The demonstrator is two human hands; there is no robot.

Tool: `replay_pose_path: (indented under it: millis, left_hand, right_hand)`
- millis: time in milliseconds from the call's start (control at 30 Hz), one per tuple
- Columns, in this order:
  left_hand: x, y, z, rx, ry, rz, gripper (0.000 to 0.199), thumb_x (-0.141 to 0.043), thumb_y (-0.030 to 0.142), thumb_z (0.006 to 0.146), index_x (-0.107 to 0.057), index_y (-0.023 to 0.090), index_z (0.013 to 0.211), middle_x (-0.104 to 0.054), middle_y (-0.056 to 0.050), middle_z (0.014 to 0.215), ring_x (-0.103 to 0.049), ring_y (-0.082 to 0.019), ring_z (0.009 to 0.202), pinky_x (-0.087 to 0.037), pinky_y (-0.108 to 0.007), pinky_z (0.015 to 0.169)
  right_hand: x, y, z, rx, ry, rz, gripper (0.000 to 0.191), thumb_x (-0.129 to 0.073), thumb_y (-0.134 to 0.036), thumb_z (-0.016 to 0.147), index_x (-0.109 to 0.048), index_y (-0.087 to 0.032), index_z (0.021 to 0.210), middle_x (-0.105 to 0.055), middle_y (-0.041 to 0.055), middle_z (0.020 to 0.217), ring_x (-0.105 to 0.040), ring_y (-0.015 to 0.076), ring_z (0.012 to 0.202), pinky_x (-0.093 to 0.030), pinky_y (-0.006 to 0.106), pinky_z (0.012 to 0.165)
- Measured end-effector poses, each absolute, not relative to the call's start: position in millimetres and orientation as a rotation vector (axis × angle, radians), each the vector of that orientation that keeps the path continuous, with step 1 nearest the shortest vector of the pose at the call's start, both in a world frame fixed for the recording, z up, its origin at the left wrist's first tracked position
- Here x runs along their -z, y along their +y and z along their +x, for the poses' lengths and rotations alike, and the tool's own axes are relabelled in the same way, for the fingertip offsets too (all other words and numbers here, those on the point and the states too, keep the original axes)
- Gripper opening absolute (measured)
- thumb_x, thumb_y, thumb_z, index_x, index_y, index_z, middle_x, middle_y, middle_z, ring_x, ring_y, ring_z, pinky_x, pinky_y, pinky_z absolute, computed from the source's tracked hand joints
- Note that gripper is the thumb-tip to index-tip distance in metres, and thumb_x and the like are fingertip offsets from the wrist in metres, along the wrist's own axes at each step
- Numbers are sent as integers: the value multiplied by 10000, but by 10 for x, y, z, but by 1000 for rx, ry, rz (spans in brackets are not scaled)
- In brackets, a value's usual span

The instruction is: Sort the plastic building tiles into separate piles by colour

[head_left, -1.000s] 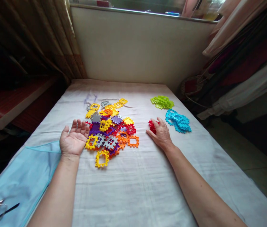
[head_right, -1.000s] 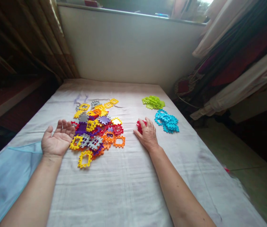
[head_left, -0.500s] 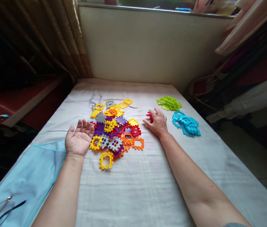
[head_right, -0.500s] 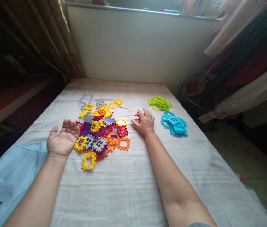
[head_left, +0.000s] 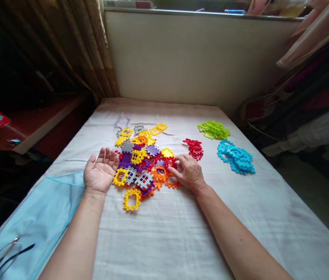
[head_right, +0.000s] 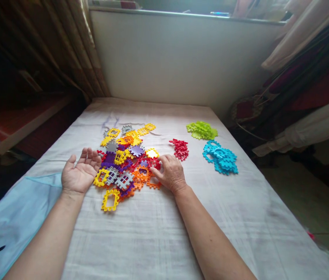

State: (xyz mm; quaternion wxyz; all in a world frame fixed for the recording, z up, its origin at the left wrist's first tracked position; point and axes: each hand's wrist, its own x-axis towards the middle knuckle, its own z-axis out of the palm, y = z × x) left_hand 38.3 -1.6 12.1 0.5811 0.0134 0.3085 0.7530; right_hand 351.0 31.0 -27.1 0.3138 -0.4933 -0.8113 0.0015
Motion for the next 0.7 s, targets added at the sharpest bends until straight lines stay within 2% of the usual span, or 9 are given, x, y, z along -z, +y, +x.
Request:
replay_pose_path:
  millis: [200,400,500,600,700]
  left_hand:
    - [-97,-14,369,-1748,725,46,293,-429,351,959,-651,171,1024,-763,-58,935,-732,-188,904,-592,-351,809]
    - [-120,-16,392,-1757,742,33,320,-393,349,971,-654,171,1028,-763,-59,922,-733,-188,886,-597,-343,783]
    - [-144,-21,406,-1756,746,34,321,-389,344,973,-652,169,1029,-763,-59,916,-733,-187,877,-600,-344,774]
    - [-161,-25,417,-1758,749,35,331,-372,339,978,-652,166,1020,-763,-58,910,-733,-189,873,-605,-348,762]
    - [-160,-25,416,-1758,743,39,333,-371,340,979,-651,165,1015,-763,-60,917,-732,-192,882,-607,-348,754]
  right_hand:
    - [247,317,3519,-47,-2272,-1258,410,-709,-463,821,-678,-189,1124,-695,114,1103,-612,279,1009,-482,412,911]
    - [251,344,3507,-73,-2241,-1320,305,-693,-401,831,-710,-189,1051,-717,112,1055,-626,274,983,-501,404,887]
    - [266,361,3519,-83,-2213,-1303,200,-612,-330,884,-723,-203,991,-730,103,1023,-644,253,957,-509,376,873]
    - [289,390,3572,-130,-2122,-1322,225,-521,-300,933,-726,-217,973,-738,88,987,-664,218,894,-520,328,814]
    - [310,447,3672,-165,-1881,-1441,268,-533,-334,917,-699,-217,1092,-737,58,895,-660,188,741,-525,295,712]
